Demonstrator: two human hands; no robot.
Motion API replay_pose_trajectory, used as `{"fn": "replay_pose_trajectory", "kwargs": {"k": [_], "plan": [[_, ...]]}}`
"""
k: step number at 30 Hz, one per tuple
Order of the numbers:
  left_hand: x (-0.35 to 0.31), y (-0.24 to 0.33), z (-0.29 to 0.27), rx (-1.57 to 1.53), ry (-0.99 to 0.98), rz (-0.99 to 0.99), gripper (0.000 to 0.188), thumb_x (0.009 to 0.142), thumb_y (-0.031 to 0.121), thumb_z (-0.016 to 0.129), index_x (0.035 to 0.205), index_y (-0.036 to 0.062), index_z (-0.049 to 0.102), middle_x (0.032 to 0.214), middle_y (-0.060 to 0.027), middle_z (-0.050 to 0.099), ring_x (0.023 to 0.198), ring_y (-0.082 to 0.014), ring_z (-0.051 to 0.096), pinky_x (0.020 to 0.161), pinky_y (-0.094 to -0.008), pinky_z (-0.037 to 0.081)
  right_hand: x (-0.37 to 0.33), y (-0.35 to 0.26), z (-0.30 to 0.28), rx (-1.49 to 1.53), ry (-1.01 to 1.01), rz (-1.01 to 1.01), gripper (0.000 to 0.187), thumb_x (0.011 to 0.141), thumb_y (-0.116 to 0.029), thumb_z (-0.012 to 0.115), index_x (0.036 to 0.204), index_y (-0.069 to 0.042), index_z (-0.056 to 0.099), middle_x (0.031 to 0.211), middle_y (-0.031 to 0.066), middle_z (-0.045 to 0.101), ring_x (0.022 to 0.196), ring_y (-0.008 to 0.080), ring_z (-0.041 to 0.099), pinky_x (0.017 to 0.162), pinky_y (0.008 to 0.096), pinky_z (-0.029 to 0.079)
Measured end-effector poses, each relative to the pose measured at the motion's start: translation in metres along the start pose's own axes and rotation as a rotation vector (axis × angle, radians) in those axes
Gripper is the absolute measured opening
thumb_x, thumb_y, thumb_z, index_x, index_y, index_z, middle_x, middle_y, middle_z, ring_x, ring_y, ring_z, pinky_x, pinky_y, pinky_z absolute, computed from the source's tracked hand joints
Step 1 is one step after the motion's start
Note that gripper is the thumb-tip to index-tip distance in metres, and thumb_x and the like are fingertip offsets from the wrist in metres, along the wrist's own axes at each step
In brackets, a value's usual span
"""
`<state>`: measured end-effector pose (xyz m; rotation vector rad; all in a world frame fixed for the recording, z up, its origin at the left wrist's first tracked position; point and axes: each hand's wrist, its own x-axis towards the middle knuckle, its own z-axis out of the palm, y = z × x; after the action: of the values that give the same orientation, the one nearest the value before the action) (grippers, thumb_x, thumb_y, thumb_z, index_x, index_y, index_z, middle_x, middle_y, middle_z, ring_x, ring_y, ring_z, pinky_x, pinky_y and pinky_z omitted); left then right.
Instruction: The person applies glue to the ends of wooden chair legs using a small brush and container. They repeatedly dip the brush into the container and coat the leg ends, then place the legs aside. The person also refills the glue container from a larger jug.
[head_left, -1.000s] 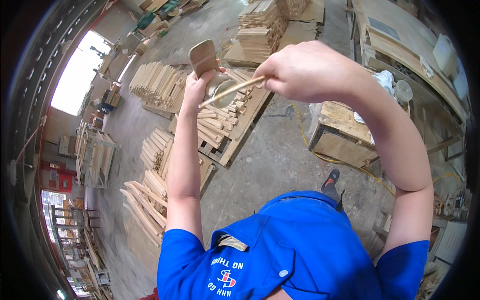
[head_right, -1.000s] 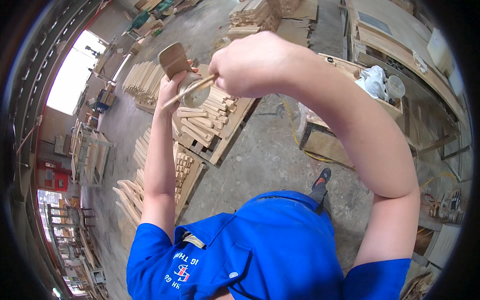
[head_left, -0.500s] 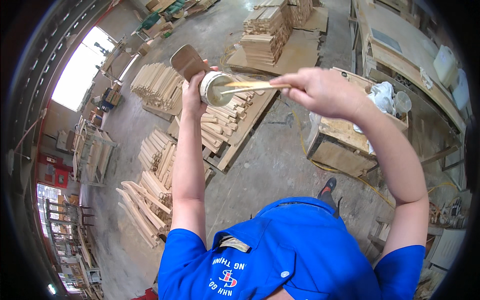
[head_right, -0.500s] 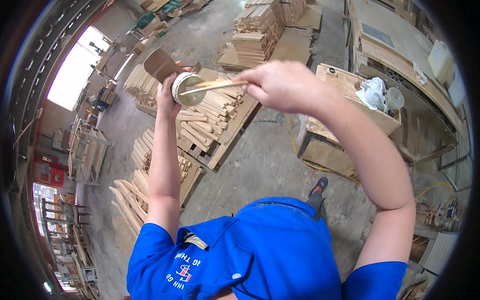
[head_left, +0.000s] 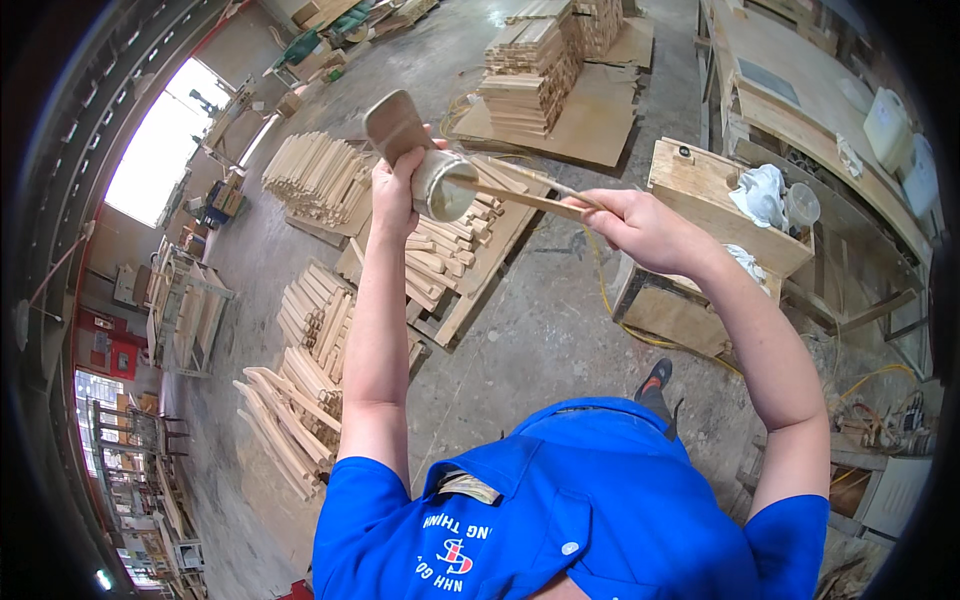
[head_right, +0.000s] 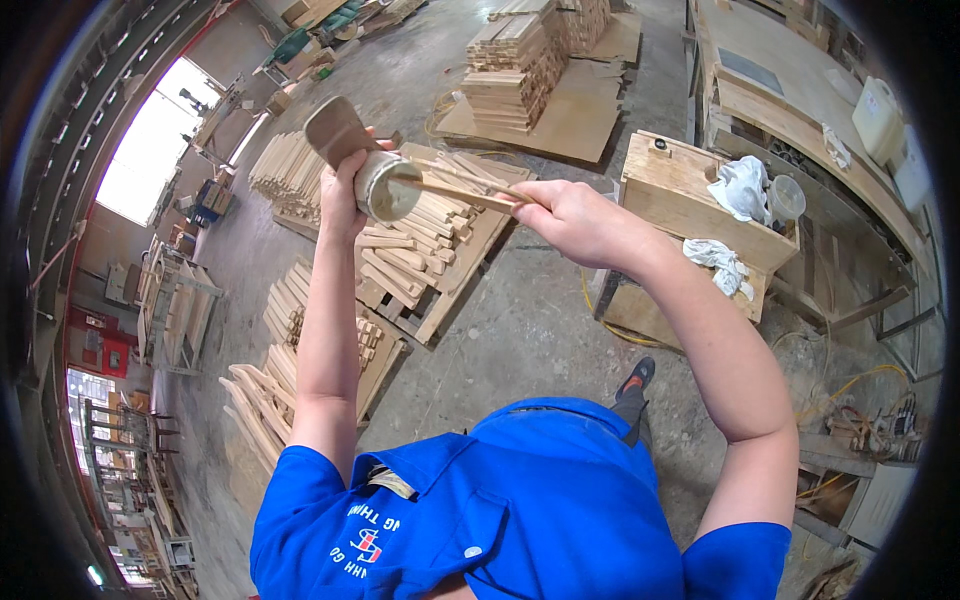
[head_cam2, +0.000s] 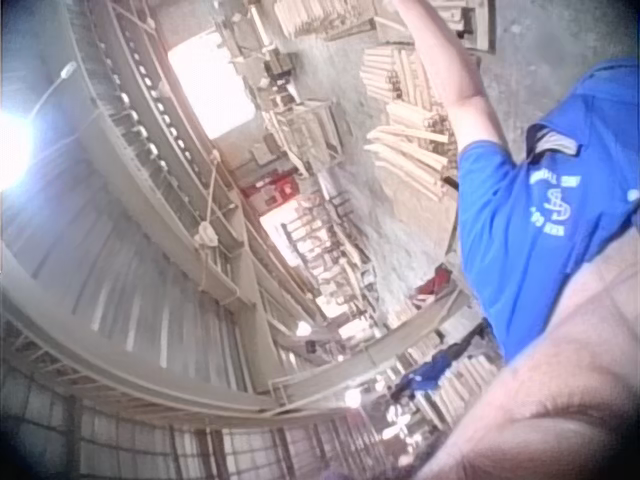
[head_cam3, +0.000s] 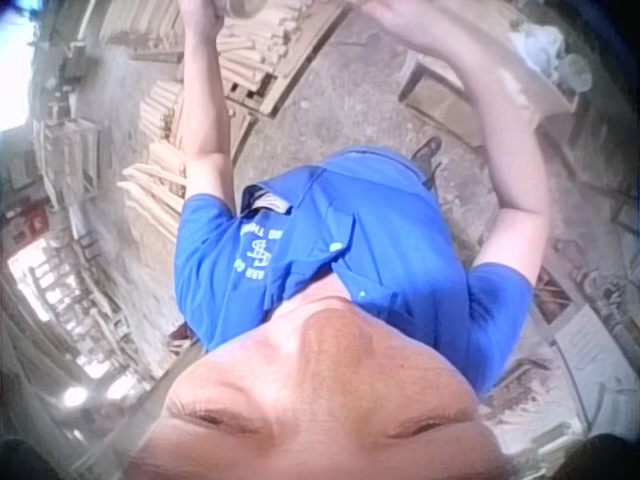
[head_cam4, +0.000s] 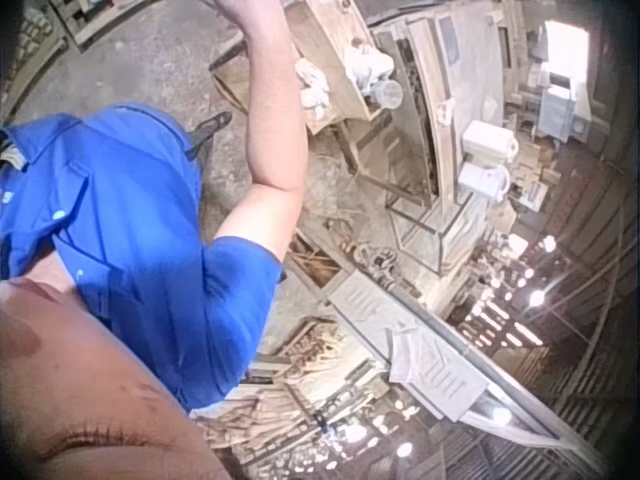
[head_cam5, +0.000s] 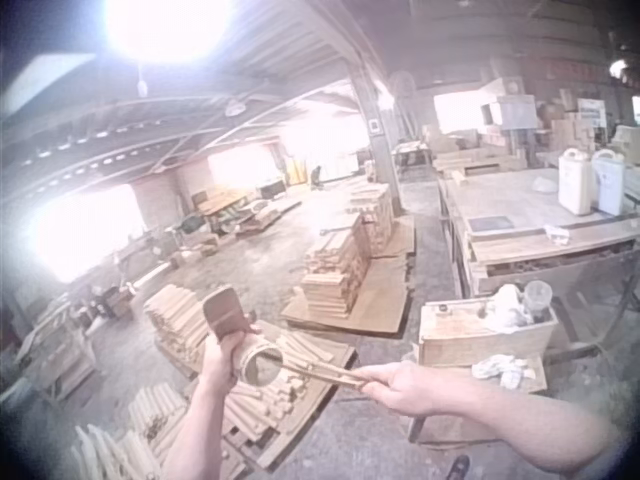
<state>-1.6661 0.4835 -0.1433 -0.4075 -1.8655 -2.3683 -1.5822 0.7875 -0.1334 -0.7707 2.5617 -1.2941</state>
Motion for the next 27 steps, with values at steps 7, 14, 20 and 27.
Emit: {"fn": "replay_pose_trajectory", "kwargs": {"k": [7, 14, 20, 27], "plan": [[0.009, -0.006, 0.007, 0.293, -0.079, -0.283, 0.037, 0.086, 0.016, 0.047, 0.12, 0.0001, 0.05, 0.098, -0.0143, 0.064, 0.086, -0.0187, 0.064, 0.076, -0.0316, 0.053, 0.003, -0.002, 0.007, -0.055, -0.119, 0.006, 0.034, 0.089, -0.023, 0.044, 0.118, -0.01, 0.056, 0.103, 0.0186, 0.062, 0.095, 0.0325, 0.059, 0.083, 0.0393, 0.046], [0.012, -0.013, 0.001, 0.247, -0.083, -0.444, 0.033, 0.085, 0.018, 0.049, 0.114, 0.0027, 0.055, 0.094, -0.0108, 0.065, 0.082, -0.0167, 0.063, 0.07, -0.0307, 0.053, 0.002, -0.017, -0.002, -0.496, 0.098, -0.108, 0.026, 0.088, -0.027, 0.053, 0.112, -0.02, 0.061, 0.079, 0.0103, 0.057, 0.075, 0.0277, 0.058, 0.068, 0.0388, 0.048], [0.01, -0.018, 0.003, 0.194, -0.109, -0.376, 0.036, 0.087, 0.018, 0.046, 0.119, 0.0023, 0.05, 0.1, -0.015, 0.063, 0.087, -0.0205, 0.063, 0.076, -0.0343, 0.054, 0.003, -0.011, 0.006, -0.421, -0.033, -0.052, 0.026, 0.086, -0.027, 0.051, 0.107, -0.018, 0.062, 0.094, 0.0115, 0.065, 0.086, 0.0297, 0.062, 0.076, 0.0413, 0.05], [0.01, -0.021, 0.01, 0.129, -0.105, -0.375, 0.034, 0.086, 0.017, 0.049, 0.116, 0.0017, 0.053, 0.097, -0.0119, 0.064, 0.086, -0.0177, 0.063, 0.076, -0.0312, 0.052, 0.001, -0.012, -0.016, -0.334, -0.018, -0.02, 0.028, 0.085, -0.025, 0.052, 0.11, -0.018, 0.064, 0.093, 0.0113, 0.066, 0.087, 0.0296, 0.062, 0.077, 0.0402, 0.049]]}}
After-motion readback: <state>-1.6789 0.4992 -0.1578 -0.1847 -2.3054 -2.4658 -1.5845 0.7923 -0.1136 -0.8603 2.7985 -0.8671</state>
